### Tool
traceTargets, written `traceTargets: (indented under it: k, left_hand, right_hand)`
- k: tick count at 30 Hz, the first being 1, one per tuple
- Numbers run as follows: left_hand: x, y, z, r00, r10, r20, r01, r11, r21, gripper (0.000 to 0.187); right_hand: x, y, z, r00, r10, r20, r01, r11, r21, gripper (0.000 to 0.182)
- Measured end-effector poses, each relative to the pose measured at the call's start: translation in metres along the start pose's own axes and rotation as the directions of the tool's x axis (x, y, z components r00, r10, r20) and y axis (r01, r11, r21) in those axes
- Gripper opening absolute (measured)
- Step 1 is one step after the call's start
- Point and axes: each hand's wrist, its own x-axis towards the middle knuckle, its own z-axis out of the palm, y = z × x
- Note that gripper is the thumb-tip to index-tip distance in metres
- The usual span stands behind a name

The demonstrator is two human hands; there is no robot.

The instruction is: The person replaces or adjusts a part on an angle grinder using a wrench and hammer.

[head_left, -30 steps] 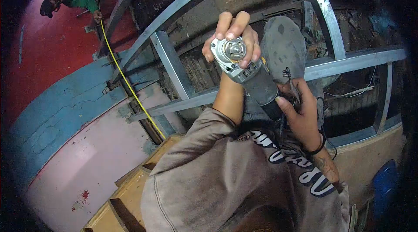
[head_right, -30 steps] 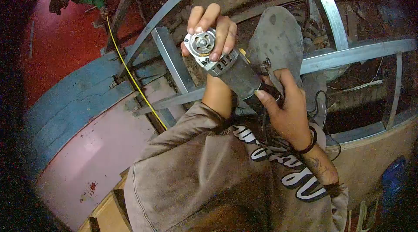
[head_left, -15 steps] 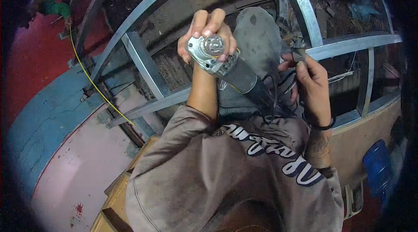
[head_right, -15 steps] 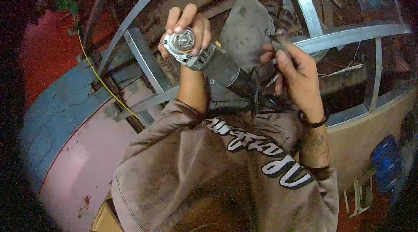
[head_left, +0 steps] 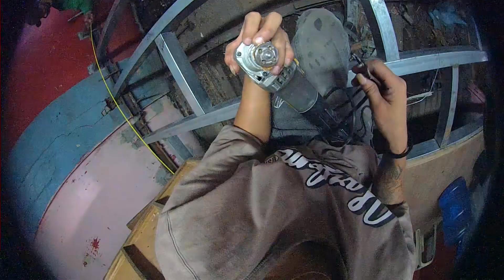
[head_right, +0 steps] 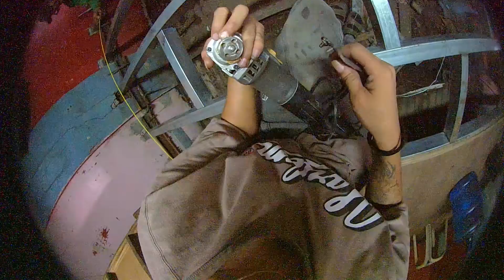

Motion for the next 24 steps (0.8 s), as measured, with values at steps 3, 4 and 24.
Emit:
traceTargets:
  k: [3,4,24]
  left_hand:
    - [-0.002,0.0,-0.001,1.0,0.001,0.019,-0.001,1.0,-0.01,0.042]
    - [-0.002,-0.001,0.0,1.0,0.001,0.005,-0.001,1.0,-0.023,0.042]
    - [0.003,-0.006,0.019,0.882,-0.085,-0.463,0.089,0.996,-0.012,0.055]
  right_hand:
    - [0.001,-0.012,0.007,0.998,0.005,-0.062,0.003,0.992,0.125,0.012]
    - [0.002,-0.016,0.01,0.997,-0.012,-0.071,0.024,0.986,0.164,0.014]
    - [0.057,-0.028,0.074,0.97,-0.225,-0.088,0.24,0.929,0.282,0.041]
